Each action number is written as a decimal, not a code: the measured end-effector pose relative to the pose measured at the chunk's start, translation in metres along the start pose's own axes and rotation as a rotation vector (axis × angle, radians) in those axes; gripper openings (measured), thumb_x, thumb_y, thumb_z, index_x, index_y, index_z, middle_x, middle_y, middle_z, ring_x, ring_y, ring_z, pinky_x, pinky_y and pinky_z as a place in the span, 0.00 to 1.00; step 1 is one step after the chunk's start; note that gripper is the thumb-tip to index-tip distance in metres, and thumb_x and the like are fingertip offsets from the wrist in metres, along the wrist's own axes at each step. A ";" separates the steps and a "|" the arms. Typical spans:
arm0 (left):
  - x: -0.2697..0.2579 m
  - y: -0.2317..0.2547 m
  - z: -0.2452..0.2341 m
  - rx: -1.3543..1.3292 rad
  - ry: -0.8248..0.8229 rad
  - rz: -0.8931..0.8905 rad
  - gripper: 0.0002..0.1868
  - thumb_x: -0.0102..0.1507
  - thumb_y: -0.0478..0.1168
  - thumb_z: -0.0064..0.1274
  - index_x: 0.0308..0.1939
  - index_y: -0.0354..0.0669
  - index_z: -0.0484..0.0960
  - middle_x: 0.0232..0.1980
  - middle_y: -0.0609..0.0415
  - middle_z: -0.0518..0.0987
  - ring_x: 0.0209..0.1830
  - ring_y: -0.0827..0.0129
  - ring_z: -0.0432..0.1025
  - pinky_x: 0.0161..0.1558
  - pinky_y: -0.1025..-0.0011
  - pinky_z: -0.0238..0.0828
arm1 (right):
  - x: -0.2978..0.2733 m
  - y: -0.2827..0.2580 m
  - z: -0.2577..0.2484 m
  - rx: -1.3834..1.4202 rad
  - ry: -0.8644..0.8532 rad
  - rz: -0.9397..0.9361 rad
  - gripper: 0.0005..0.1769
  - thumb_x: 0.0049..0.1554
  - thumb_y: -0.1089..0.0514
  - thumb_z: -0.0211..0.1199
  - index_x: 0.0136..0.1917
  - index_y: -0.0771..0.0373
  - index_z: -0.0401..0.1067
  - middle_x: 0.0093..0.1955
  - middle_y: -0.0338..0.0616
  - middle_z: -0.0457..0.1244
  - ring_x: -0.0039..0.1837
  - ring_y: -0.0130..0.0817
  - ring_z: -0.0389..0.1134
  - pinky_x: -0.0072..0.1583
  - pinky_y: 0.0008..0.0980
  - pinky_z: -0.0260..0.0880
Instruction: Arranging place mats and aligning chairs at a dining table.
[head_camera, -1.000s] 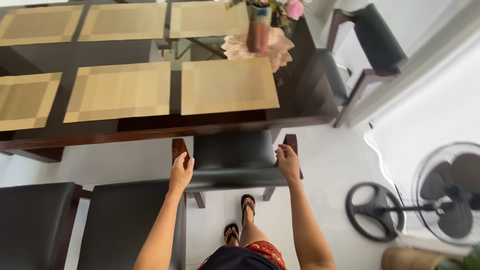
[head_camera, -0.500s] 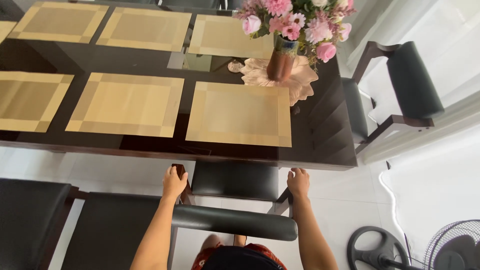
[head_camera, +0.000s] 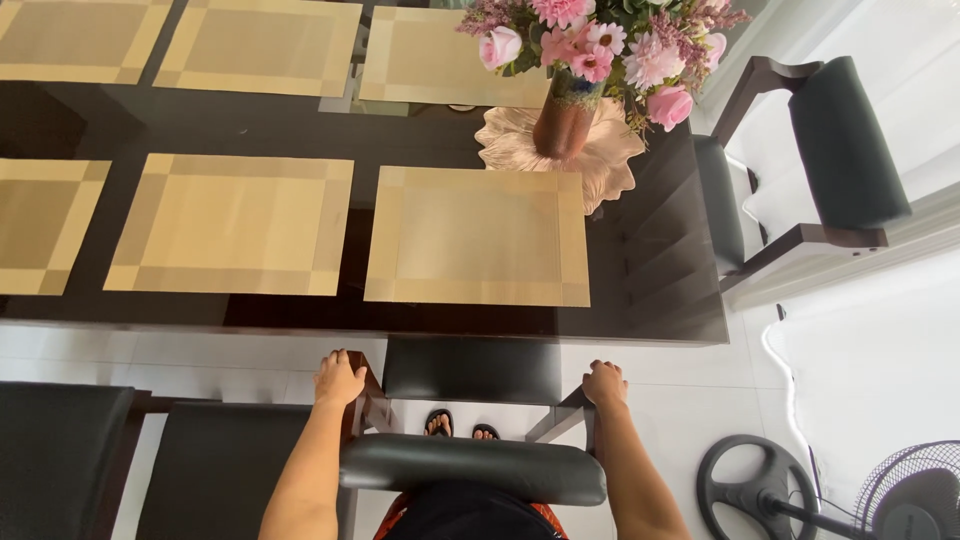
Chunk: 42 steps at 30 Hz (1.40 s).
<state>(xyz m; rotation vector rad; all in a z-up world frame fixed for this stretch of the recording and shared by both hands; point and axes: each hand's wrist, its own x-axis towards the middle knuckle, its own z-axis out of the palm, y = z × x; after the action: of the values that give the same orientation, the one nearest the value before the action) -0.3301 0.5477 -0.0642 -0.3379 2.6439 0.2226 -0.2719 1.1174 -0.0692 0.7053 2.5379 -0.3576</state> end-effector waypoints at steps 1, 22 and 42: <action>0.003 -0.001 0.002 0.001 -0.003 0.003 0.41 0.66 0.57 0.51 0.77 0.41 0.58 0.82 0.49 0.56 0.81 0.55 0.51 0.73 0.49 0.56 | 0.004 0.004 0.003 0.000 -0.001 0.005 0.25 0.58 0.49 0.62 0.69 0.50 0.71 0.72 0.38 0.61 0.78 0.39 0.56 0.72 0.52 0.59; 0.038 0.012 0.004 0.041 -0.191 0.076 0.39 0.59 0.55 0.60 0.68 0.38 0.71 0.74 0.42 0.67 0.71 0.49 0.66 0.70 0.58 0.65 | 0.030 0.022 0.005 -0.122 -0.097 -0.091 0.22 0.59 0.52 0.57 0.66 0.51 0.73 0.72 0.42 0.62 0.77 0.46 0.57 0.73 0.44 0.63; -0.061 0.016 0.025 -0.083 -0.207 -0.083 0.32 0.60 0.40 0.52 0.70 0.43 0.70 0.76 0.51 0.65 0.71 0.43 0.65 0.70 0.56 0.67 | -0.001 0.057 -0.012 -0.165 -0.122 -0.190 0.27 0.55 0.50 0.65 0.67 0.53 0.72 0.72 0.44 0.62 0.77 0.45 0.56 0.74 0.43 0.61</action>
<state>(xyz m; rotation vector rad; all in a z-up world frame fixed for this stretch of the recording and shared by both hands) -0.2709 0.5804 -0.0562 -0.4276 2.4158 0.3230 -0.2443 1.1690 -0.0654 0.3706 2.4888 -0.2423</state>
